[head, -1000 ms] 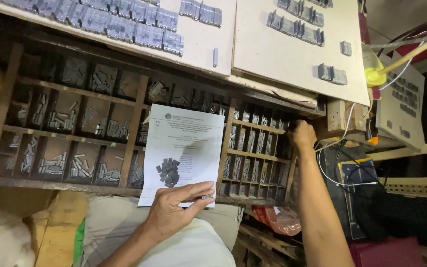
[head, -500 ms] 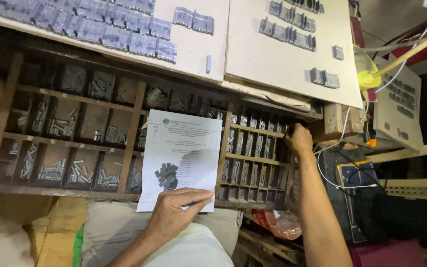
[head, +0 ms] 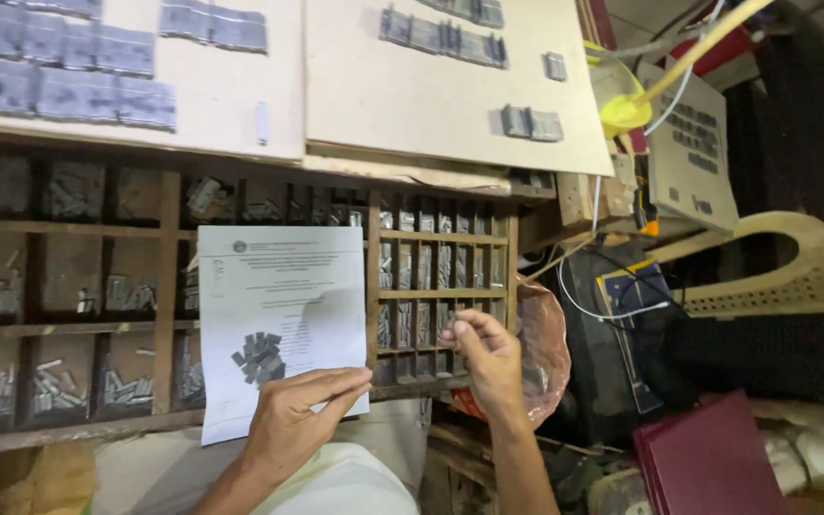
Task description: Arranging individual metal type characters into a tray for printing, following a reference document.
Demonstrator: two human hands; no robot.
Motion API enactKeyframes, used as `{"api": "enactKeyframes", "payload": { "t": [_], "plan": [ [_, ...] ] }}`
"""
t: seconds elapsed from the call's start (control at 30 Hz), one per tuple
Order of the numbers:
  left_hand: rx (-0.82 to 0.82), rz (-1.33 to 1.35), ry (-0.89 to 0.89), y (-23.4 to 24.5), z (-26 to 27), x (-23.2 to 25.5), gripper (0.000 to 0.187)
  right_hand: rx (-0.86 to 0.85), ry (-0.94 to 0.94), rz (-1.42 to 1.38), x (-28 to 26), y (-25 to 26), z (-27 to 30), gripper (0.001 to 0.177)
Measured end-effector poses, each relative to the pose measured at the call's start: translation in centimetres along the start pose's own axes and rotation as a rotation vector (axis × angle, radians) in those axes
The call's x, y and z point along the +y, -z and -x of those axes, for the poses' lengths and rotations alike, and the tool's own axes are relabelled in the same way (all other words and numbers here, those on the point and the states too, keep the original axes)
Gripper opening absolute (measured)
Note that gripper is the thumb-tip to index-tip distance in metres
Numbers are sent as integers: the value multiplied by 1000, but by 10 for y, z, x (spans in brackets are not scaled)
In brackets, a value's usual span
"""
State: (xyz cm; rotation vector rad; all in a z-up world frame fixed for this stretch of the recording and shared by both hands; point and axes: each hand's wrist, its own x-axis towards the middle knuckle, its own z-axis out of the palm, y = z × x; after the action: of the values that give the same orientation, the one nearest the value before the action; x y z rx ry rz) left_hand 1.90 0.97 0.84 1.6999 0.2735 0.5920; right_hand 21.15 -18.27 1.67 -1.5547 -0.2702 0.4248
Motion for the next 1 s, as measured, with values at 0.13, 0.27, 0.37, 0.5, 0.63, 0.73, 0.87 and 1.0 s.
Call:
{"api": "enactKeyframes", "payload": {
  "t": [0.13,0.27,0.37,0.5,0.63,0.73,0.87,1.0],
  "plan": [
    [-2,-92,-251,-7,-10,4,35,-32,9,-39,-2,3,20,19],
    [-7,-169,-347,-9,-16,12,46,25,0,23,-14,-4,34,26],
    [14,-174,-389,-11,-19,15,47,21,27,70,-23,-9,43,23],
    [23,-192,-437,-16,-23,11,50,-27,26,99,-23,-9,50,17],
    [1,-112,-429,-21,-19,4,50,-277,24,-99,-19,-21,56,19],
    [-136,4,-445,-19,-13,2,45,-449,-352,-410,-8,-35,65,15],
    [-126,3,-402,-9,-5,5,41,-350,-769,-733,3,-53,80,18],
    [-115,-106,-399,-2,7,-8,40,-331,-788,-591,19,-57,83,16]
  ]
}}
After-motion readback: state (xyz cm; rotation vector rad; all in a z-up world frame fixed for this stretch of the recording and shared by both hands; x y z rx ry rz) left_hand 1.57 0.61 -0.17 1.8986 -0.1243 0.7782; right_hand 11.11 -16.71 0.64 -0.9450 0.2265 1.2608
